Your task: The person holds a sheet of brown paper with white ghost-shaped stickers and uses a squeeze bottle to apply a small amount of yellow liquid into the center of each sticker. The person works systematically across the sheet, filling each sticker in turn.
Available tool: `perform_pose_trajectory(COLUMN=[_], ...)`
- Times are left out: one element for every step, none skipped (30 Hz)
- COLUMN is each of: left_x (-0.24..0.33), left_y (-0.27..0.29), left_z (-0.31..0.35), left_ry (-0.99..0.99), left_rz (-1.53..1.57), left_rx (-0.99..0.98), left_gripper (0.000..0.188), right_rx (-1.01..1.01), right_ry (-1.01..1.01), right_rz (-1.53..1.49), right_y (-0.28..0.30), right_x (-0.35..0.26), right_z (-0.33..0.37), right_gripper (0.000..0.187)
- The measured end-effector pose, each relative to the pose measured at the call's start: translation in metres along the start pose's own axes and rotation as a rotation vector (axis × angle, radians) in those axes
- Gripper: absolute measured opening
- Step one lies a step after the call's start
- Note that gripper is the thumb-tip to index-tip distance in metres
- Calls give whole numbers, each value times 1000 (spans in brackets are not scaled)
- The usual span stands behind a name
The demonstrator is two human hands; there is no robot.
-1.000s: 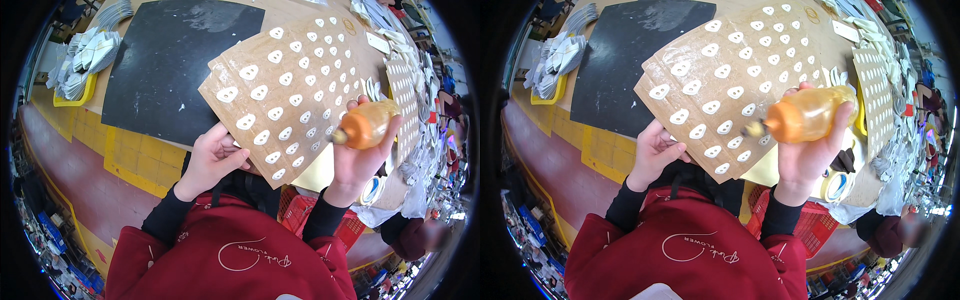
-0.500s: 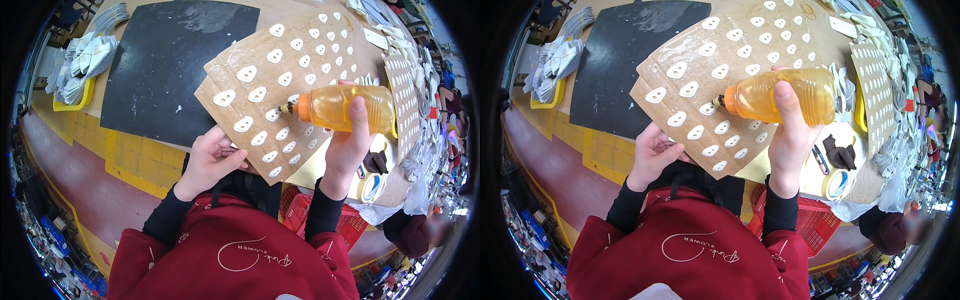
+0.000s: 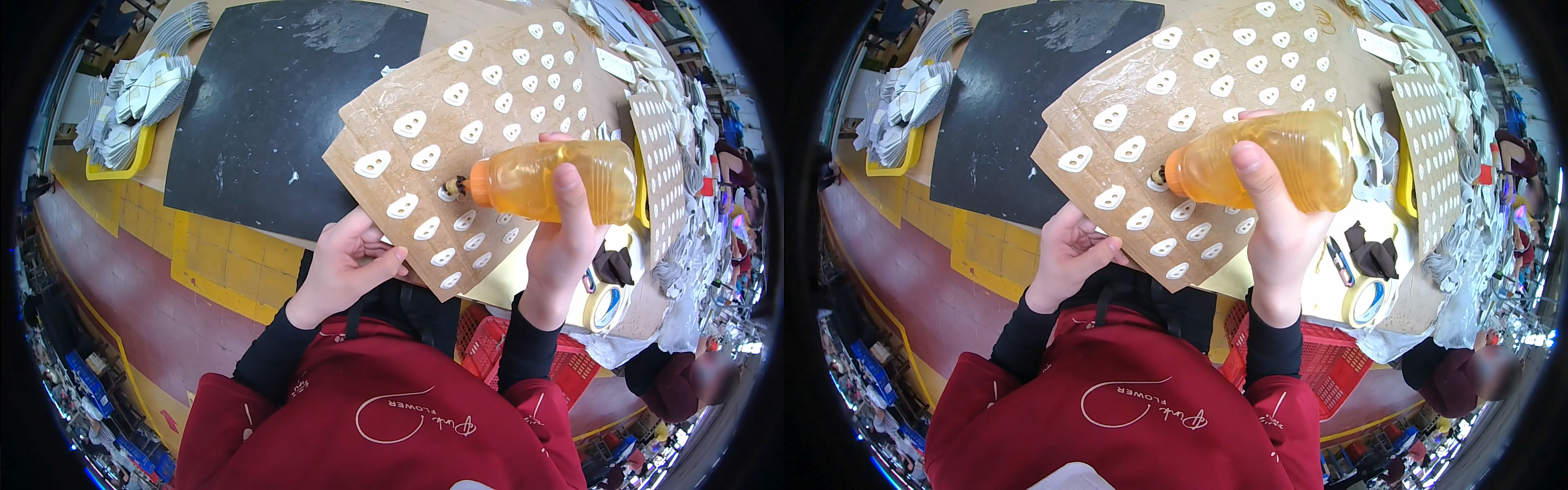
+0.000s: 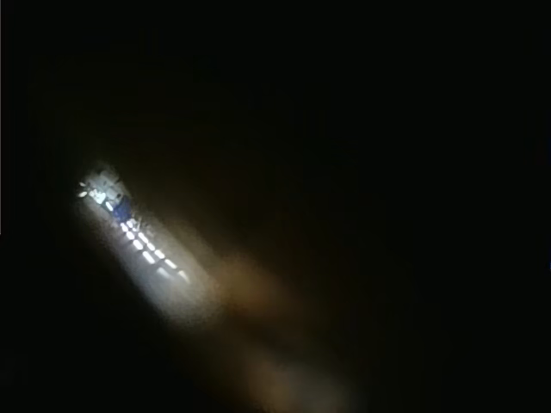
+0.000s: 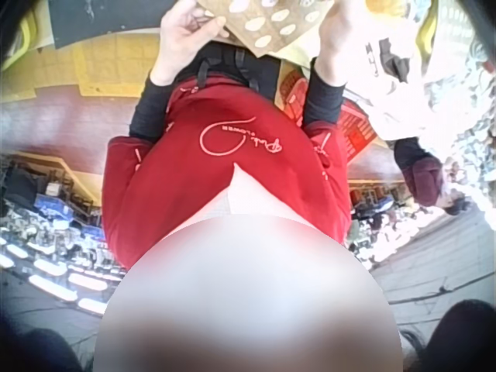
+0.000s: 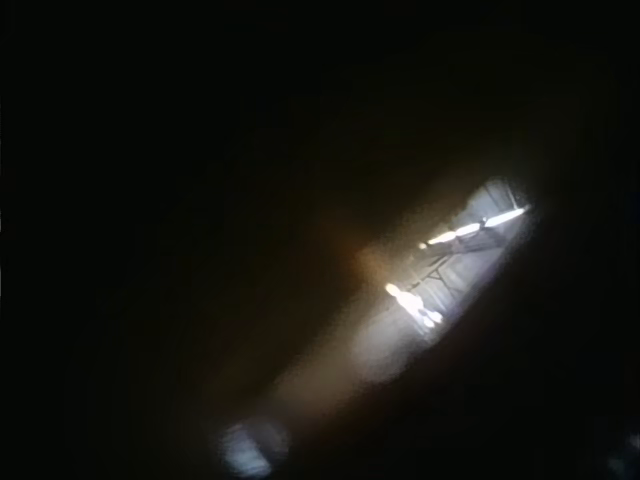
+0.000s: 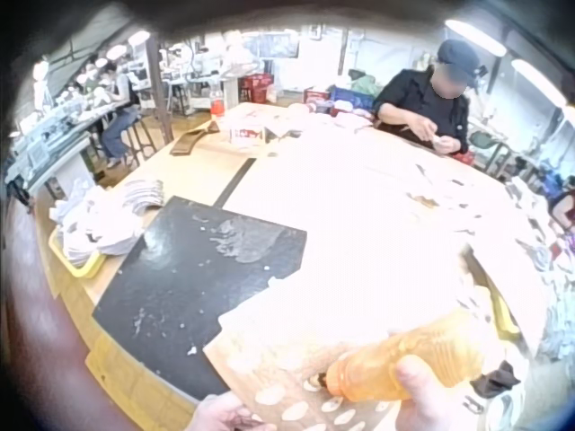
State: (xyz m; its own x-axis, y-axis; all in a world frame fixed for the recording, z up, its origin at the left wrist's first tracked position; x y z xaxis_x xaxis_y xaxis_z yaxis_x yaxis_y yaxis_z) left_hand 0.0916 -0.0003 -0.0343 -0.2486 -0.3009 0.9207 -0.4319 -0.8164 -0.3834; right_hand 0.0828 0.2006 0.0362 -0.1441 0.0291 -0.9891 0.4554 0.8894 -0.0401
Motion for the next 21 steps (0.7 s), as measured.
perform_pose_trajectory(left_x=[0, 1, 1, 1, 1, 1, 2, 2, 2, 1, 2, 2, 2, 2, 2, 2, 2, 2, 2, 2, 2], left_y=[0, 0, 0, -1, -1, -1, 0, 0, 0, 0, 0, 0, 0, 0, -1, -1, -2, -2, -1, -2, -2], left_z=[0, 0, -1, -1, -1, -1, -1, -1, -1, -2, -2, -2, -2, -2, -2, -2, -2, -2, -2, -2, -2], left_ry=[0, 4, 7, 11, 12, 14, 15, 19, 23, 34, 28, 29, 31, 29, 26, 25, 26, 28, 32, 30, 31], left_rz=[-6, 2, 9, 13, 17, 19, 18, 7, -7, -24, -12, -2, 8, 7, 6, 0, 6, 6, 1, 9, 13], left_rx=[-1, 1, 4, 7, 4, 3, 4, 5, 7, 8, 10, 11, 12, 16, 19, 25, 23, 24, 29, 26, 26], left_gripper=[32, 32, 32, 33, 33, 33, 33, 36, 39, 43, 40, 37, 34, 34, 34, 35, 35, 35, 35, 35, 35], right_rx=[-21, -25, -32, -54, -2, 34, 113, 97, 99, 157, 216, 190, 193, 196, 200, 194, 175, 155, 135, 135, 136], right_ry=[6, -17, -44, -72, -164, -260, -371, -387, -364, -345, -327, -283, -266, -250, -233, -196, -177, -158, -139, -121, -116], right_rz=[-15, -65, -130, -209, -350, -505, -655, -814, -789, -755, -719, -606, -510, -413, -317, -261, -203, -148, -101, -90, -71], right_y=[0, 0, 1, 1, 5, 10, 16, 21, 26, 31, 36, 38, 40, 40, 40, 39, 39, 37, 36, 35, 34], right_x=[1, 2, 5, 7, 10, 12, 14, 13, 13, 13, 14, 14, 15, 16, 17, 18, 18, 18, 18, 17, 17], right_z=[1, 1, 1, 1, 0, -2, -3, -5, -5, -4, -3, -1, 1, 4, 6, 8, 10, 11, 12, 12, 12], right_gripper=[29, 30, 31, 32, 36, 40, 44, 47, 47, 47, 48, 39, 38, 37, 37, 35, 35, 34, 33, 31, 31])
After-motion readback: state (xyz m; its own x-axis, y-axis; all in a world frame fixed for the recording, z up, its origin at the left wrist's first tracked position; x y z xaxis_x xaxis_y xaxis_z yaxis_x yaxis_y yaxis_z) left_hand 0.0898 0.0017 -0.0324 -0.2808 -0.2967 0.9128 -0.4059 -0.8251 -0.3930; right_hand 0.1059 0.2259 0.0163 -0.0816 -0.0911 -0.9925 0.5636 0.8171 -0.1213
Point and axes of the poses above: each hand's wrist, its own z-axis away from the middle knuckle, its own y-axis out of the back of the hand, x = y × z, the point moved 2 cm from there along -z, towards the middle knuckle, and after that the axes turned 4 degrees about -y, right-handed, at the moved point
